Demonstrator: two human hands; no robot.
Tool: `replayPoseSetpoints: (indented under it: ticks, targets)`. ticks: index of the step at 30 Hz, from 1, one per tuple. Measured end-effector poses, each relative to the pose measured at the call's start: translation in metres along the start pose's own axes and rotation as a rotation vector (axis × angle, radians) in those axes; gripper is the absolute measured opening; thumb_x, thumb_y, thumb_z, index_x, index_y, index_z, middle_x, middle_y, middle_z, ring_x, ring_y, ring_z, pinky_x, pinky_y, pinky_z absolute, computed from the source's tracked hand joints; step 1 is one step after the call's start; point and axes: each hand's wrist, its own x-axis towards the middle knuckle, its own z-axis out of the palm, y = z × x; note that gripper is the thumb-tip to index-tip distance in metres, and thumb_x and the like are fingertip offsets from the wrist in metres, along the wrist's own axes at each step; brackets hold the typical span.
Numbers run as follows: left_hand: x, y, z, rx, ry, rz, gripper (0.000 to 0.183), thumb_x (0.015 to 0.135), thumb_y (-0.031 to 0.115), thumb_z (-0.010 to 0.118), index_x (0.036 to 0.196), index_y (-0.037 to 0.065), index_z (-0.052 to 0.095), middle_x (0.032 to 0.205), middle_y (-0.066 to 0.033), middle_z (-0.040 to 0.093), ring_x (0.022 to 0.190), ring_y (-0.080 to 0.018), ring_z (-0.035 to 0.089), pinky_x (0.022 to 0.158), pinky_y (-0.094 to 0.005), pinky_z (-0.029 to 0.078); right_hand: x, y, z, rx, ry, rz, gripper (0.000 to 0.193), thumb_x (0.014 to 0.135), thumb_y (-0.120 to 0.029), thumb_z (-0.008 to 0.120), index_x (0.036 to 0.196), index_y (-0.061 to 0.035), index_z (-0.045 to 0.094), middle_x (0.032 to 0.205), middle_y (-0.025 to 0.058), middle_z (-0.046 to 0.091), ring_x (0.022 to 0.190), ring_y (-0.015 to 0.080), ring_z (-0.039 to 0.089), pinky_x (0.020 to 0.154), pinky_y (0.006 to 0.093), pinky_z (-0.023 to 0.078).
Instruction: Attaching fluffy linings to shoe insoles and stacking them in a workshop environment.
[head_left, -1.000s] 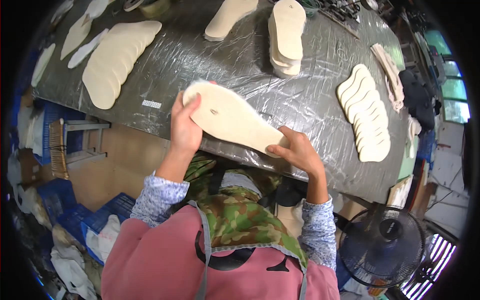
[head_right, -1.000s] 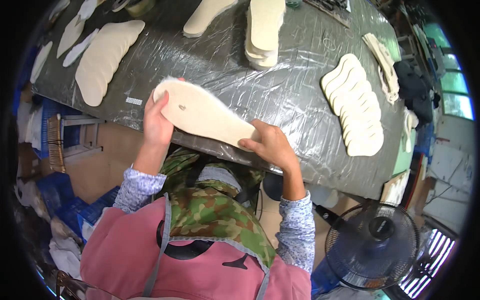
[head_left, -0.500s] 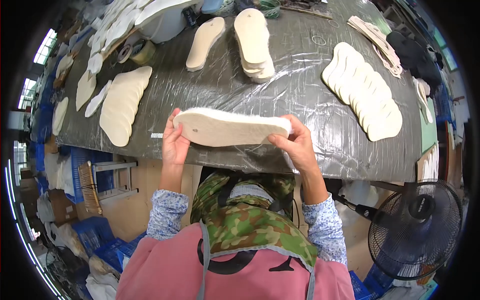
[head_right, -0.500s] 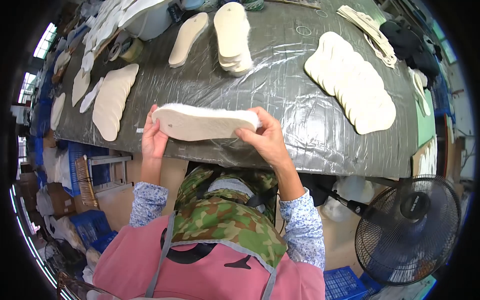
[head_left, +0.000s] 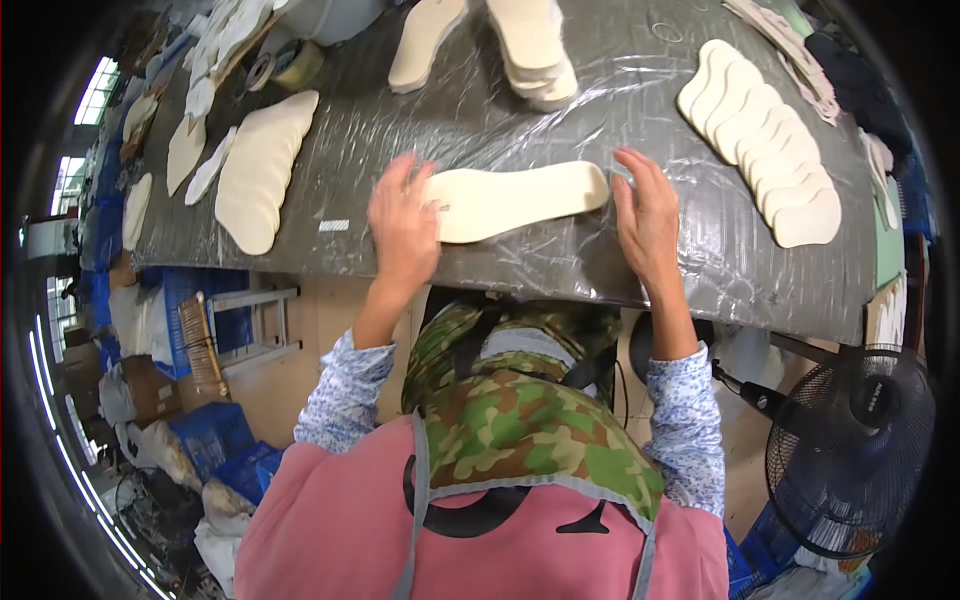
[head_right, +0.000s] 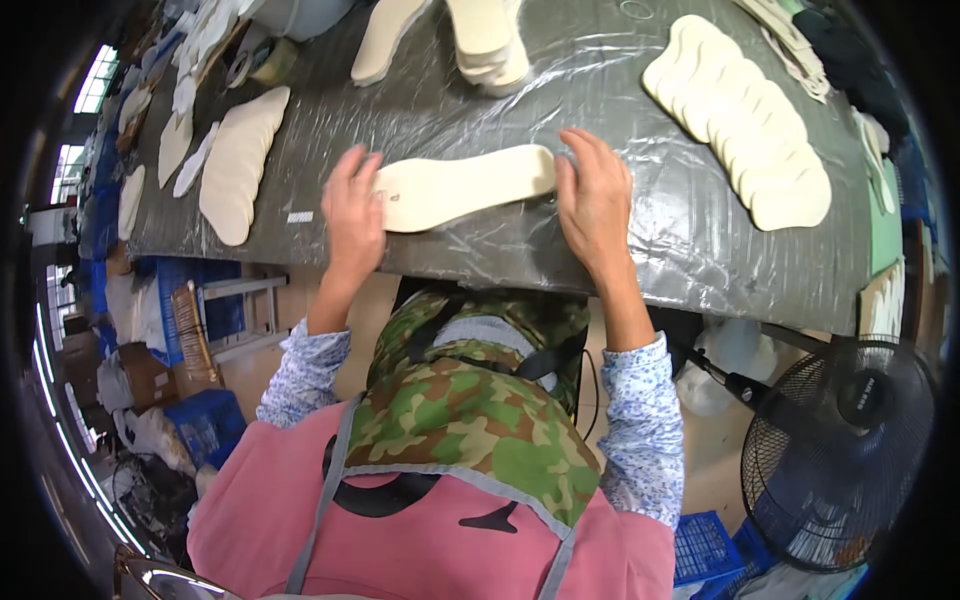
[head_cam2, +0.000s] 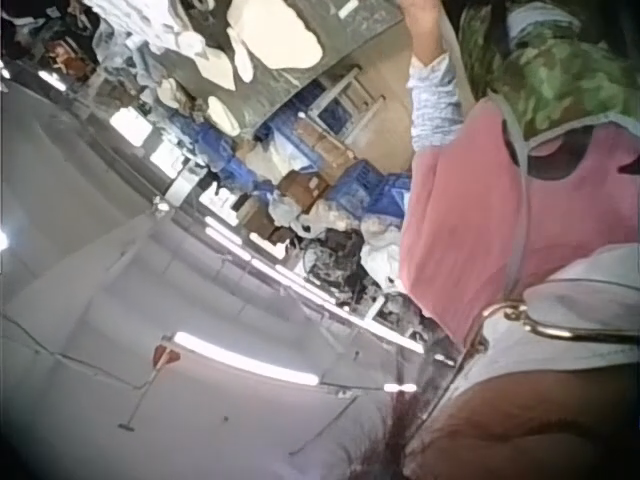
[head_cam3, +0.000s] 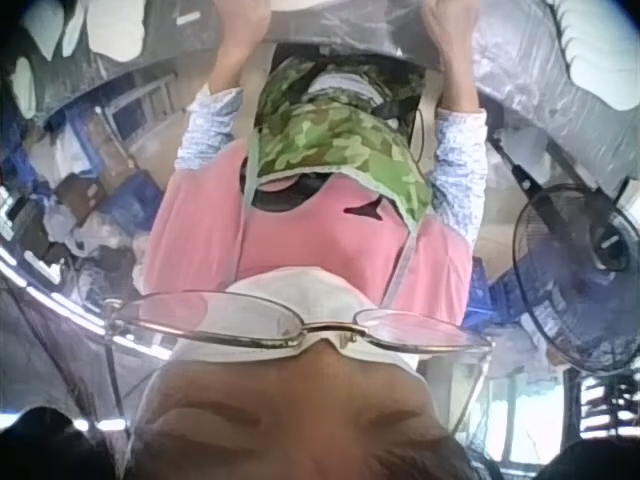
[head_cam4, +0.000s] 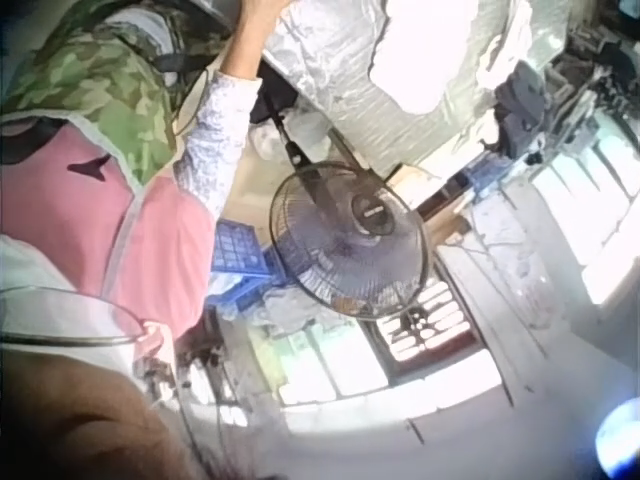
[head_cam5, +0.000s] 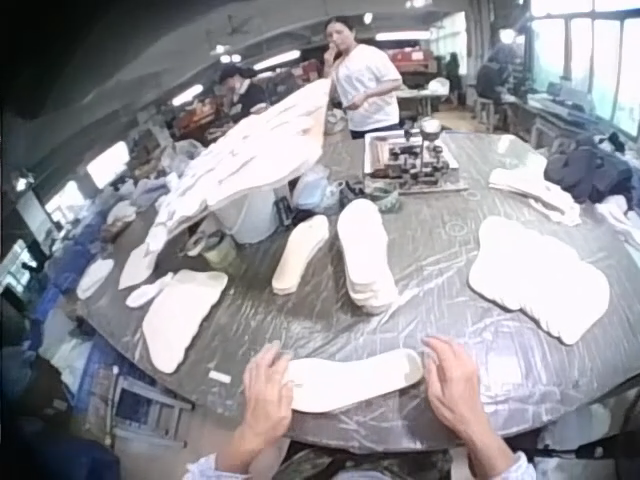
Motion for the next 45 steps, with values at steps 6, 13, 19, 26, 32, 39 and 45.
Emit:
replayPoseSetpoints:
  ticks: [6,13,19,26,32,39,45]
  targets:
    - [0.014,0.009,0.037,0.077,-0.221,0.188,0.055,0.096,0.029,0.045,0.146,0.006,0.037,0.151,-0.0130,0.037,0.140,-0.0318,0.032,0.114,-0.0502,0.020,0.024,-0.006,0.064,-0.253,-0.356,-0.385,0.043,0.095,-0.032,0.052,0.130,-0.0083,0.054,0.140,0.0060,0.051,0.135,0.0276,0.041,0.110,0.0499,0.029]
    - [0.020,-0.013,0.043,-0.022,-0.332,0.182,0.057,0.099,0.033,0.039,0.150,0.008,0.031,0.156,-0.0110,0.030,0.143,-0.0288,0.027,0.115,-0.0507,0.017,0.026,0.007,0.070,-0.263,-0.407,-0.393,0.053,0.096,-0.042,0.048,0.135,-0.0057,0.050,0.144,0.0088,0.046,0.137,0.0283,0.038,0.110,0.0518,0.027]
    - [0.041,-0.041,0.005,-0.910,-0.633,-0.191,0.049,0.094,0.019,0.040,0.139,0.002,0.048,0.150,-0.0132,0.040,0.139,-0.0251,0.035,0.115,-0.0343,0.024,0.033,-0.026,0.040,-0.221,-0.561,-0.499,0.072,0.073,-0.048,0.074,0.136,-0.0207,0.052,0.139,0.0079,0.050,0.133,0.0272,0.041,0.110,0.0499,0.028]
    - [0.004,-0.050,-0.044,-0.987,-0.557,-0.202,0.056,0.082,0.013,0.049,0.137,0.002,0.048,0.141,-0.0117,0.048,0.131,-0.0234,0.044,0.113,-0.0368,0.028,0.039,-0.035,0.014,0.417,-0.827,0.036,0.046,0.089,-0.037,0.066,0.118,-0.0017,0.066,0.105,0.0164,0.071,0.095,0.0267,0.066,0.086,0.0348,0.050]
    - [-0.010,-0.030,-0.056,-0.781,-0.274,-0.160,0.056,0.080,-0.005,0.052,0.135,0.007,0.047,0.126,-0.0094,0.056,0.118,-0.0223,0.053,0.102,-0.0337,0.040,0.030,-0.034,0.007,0.482,-0.892,0.124,0.052,0.083,-0.036,0.074,0.119,0.0004,0.064,0.107,0.0127,0.069,0.097,0.0203,0.063,0.088,0.0318,0.048]
    - [-0.011,-0.021,-0.060,-0.696,-0.136,-0.053,0.046,0.082,-0.006,0.051,0.126,0.006,0.055,0.119,-0.0076,0.060,0.109,-0.0205,0.057,0.097,-0.0323,0.042,0.013,-0.056,0.006,0.409,-0.887,0.140,0.051,0.072,-0.032,0.084,0.110,-0.0009,0.068,0.095,0.0106,0.070,0.086,0.0183,0.065,0.079,0.0317,0.050]
    - [0.003,-0.017,-0.061,-0.745,-0.075,-0.100,0.033,0.092,0.004,0.049,0.123,0.002,0.059,0.117,-0.0110,0.064,0.105,-0.0197,0.060,0.092,-0.0309,0.045,0.005,-0.069,0.007,0.378,-0.739,0.062,0.048,0.083,-0.028,0.074,0.120,0.0004,0.059,0.101,0.0193,0.068,0.092,0.0297,0.067,0.081,0.0361,0.051]
